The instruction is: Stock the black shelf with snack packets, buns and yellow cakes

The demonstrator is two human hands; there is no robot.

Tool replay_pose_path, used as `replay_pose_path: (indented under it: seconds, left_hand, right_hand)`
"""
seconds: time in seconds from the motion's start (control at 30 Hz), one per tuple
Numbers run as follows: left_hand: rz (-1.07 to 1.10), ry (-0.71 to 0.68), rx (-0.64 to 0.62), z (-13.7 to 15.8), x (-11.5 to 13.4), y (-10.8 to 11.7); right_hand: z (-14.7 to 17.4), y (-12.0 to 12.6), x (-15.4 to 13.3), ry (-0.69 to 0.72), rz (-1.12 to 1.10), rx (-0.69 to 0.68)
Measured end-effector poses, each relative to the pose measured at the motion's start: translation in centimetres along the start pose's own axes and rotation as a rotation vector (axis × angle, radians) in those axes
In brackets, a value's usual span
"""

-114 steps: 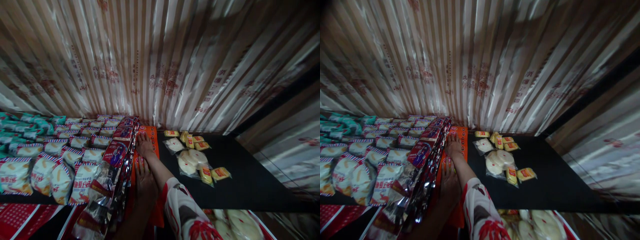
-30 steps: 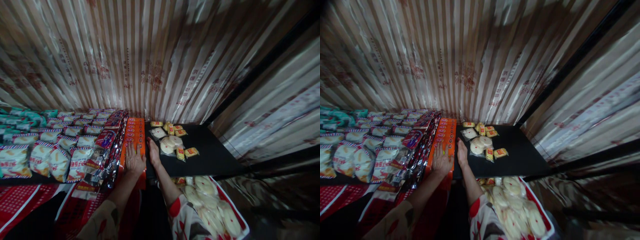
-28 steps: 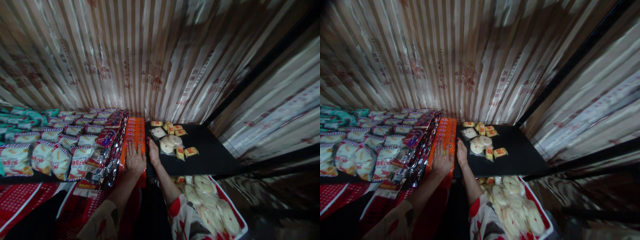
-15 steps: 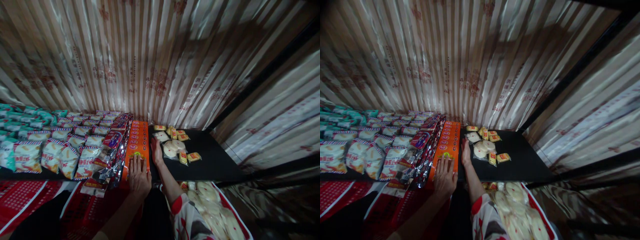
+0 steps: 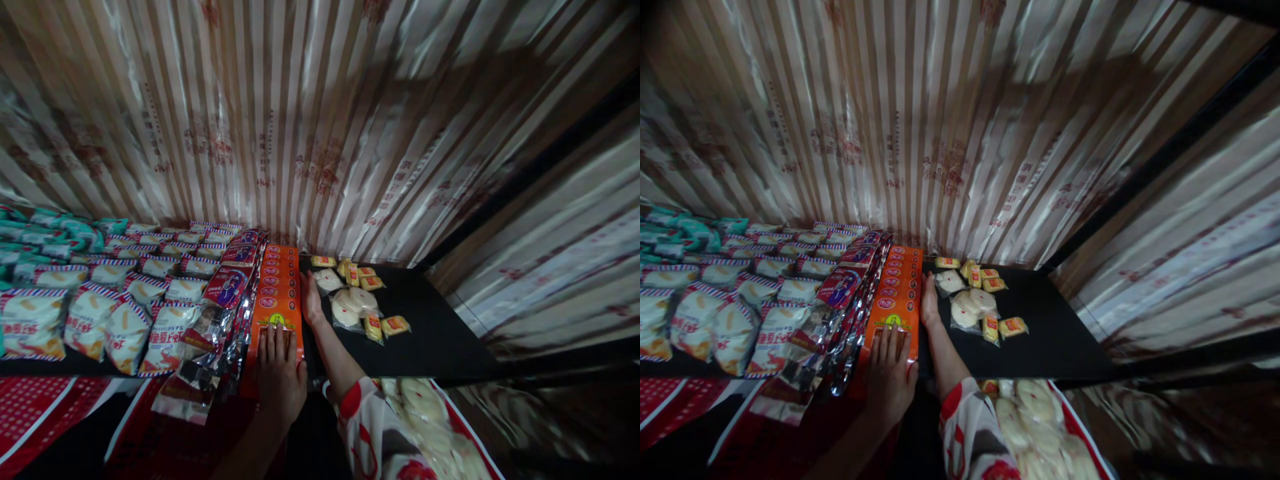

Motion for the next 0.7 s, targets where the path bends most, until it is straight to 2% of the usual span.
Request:
replay_pose_path:
  seconds: [0.1,0.23,0.37,0.5,0.7]
  left_hand:
    - [-0.013,0.007,-0.003,0.0,0.0,-0.2]
    - [-0.01,0.008,0.007,-0.1,0.1,-0.4]
    - [-0.009,0.006,-0.029,-0.1,0.0,-0.1]
    - [0.013,-0.02,-0.054,0.1,0.1,0.4]
    - [0.1,-0.098,-0.09,1.8,2.1,2.0]
  right_hand:
    - [-1.0,0.2,-0.5,0.038,-0.014,0.034]
    - [-2.6,0.0,-0.9,0.0,0.006,0.02]
    - [-2.1,0.2,-1.1,0.008,0.015,0.043]
    - [1.5,1.4,-1.2,0.11,-0.066,0.027]
    - [10.2,4.6,-0.6,0.185,-0.073,0.06]
Point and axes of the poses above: each hand's wrist, its own z-axis away from the middle knuckle, its own y-axis out of the back of the hand, x = y × z, the point moved 3 cm from there along -z, towards the middle knuckle, and after that the axes turned 11 degrees about -y, right-handed, at the moved point
